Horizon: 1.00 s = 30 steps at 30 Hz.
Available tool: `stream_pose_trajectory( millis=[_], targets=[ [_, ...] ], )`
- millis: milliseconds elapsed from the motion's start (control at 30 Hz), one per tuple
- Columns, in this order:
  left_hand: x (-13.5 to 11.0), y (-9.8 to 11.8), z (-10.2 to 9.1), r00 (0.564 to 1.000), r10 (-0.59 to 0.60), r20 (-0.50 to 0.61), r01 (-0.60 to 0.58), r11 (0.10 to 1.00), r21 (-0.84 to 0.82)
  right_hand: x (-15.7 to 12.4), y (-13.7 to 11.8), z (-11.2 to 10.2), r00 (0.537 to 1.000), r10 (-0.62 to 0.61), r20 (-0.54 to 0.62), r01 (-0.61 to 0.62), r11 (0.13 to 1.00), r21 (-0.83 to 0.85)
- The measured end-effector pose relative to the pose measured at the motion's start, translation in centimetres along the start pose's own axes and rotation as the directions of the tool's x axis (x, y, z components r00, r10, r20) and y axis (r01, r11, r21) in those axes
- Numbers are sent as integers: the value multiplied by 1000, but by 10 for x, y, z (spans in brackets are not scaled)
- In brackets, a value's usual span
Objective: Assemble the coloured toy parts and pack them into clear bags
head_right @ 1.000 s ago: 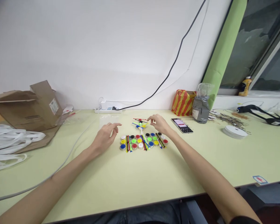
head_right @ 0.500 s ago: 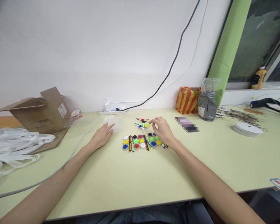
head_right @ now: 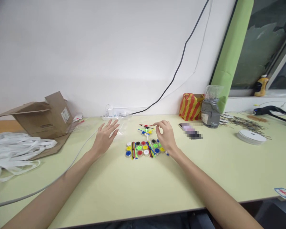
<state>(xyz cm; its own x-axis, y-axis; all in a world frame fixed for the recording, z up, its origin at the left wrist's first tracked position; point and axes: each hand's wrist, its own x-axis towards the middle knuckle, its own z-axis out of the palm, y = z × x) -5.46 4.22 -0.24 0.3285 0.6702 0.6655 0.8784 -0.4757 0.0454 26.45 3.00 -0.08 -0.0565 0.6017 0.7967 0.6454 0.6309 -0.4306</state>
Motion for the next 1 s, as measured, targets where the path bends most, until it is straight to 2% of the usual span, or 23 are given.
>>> stream_pose_trajectory(
  millis=[100,200,333,467,533,600,733,833,933,1000],
  targets=[
    [1,17,-9,980,173,-103,-186,973,-136,-2,-24,9,997,27,-66,-21,996,89],
    [-1,28,-11,968,218,-128,-245,933,-265,-9,-44,19,1000,-18,-6,19,992,123],
    [0,30,-9,985,138,-107,-162,950,-268,-18,-47,24,994,-43,96,33,994,104],
    [0,26,-3,992,24,-120,-63,942,-331,-19,-31,23,996,-37,86,32,997,65],
    [0,25,-2,991,3,-132,-51,931,-361,-18,-24,22,997,-34,69,31,998,50],
    [0,27,-4,982,-3,-190,-70,925,-374,-17,-22,21,998,-29,58,27,999,40],
    [2,37,-18,933,-38,-357,-102,925,-366,-16,-27,17,998,-44,34,41,996,75],
    [3,47,-29,922,-25,-386,-133,916,-378,-16,-36,14,984,-108,144,82,981,178],
    [2,55,-33,921,80,-382,-227,905,-359,-17,-44,12,921,-229,316,145,953,267],
    [2,59,-34,913,154,-377,-288,899,-330,-16,-48,12,910,-258,324,172,947,269]
  ],
)
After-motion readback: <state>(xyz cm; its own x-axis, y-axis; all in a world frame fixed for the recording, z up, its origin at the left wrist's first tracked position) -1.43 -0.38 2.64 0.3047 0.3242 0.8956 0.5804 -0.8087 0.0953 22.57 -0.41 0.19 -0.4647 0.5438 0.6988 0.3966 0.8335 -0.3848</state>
